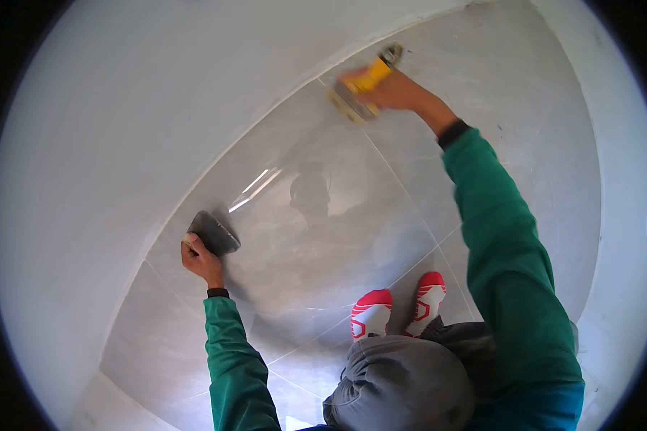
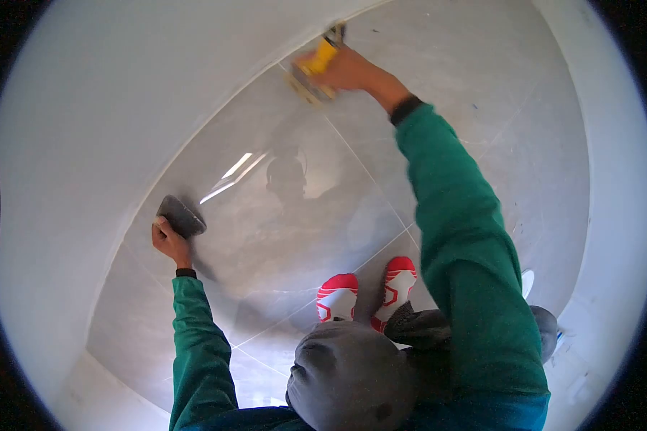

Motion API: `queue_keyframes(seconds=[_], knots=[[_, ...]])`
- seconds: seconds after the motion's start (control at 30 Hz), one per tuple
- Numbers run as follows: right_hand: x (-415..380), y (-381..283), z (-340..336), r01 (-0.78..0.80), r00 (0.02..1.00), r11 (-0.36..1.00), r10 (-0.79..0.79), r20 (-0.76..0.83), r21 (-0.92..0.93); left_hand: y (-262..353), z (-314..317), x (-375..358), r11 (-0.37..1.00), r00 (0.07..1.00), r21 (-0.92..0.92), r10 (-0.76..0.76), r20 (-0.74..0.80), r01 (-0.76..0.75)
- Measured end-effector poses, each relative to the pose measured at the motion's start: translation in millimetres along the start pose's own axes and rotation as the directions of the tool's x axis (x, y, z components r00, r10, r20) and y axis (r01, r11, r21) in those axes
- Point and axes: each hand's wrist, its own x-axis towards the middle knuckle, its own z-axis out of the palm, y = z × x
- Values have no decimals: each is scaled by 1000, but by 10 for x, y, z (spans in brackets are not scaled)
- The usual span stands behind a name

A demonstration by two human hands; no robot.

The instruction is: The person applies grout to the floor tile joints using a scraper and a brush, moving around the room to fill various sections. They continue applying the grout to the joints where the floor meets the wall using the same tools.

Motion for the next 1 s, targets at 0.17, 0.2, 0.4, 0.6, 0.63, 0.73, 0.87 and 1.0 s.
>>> queue_keyframes(seconds=[0.17,0.2,0.4,0.6,0.63,0.73,0.87,1.0], knots=[[-614,298,-169,252,927,965,-221,305,-68,41,25,23,999,999,-14,-38,-20,38],[-649,273,-195,278,914,947,-210,346,-160,22,1,23,999,999,8,-50,-4,50],[-6,4,29,147,964,969,-186,-193,-197,-24,7,31,1000,1000,13,0,9,0],[-499,113,-158,176,933,935,-59,354,-307,48,13,24,999,1000,30,-20,9,20],[-501,82,-159,244,910,943,-142,390,-227,59,-10,21,999,999,16,-36,6,36],[-36,-59,-79,221,944,966,-247,-221,-132,13,-11,29,999,999,14,-31,20,31],[119,62,60,98,995,963,-102,-3,-251,-57,-26,29,997,999,81,-20,26,18],[-160,-453,-90,151,898,822,118,425,-549,84,18,76,996,999,80,-33,-7,33]])
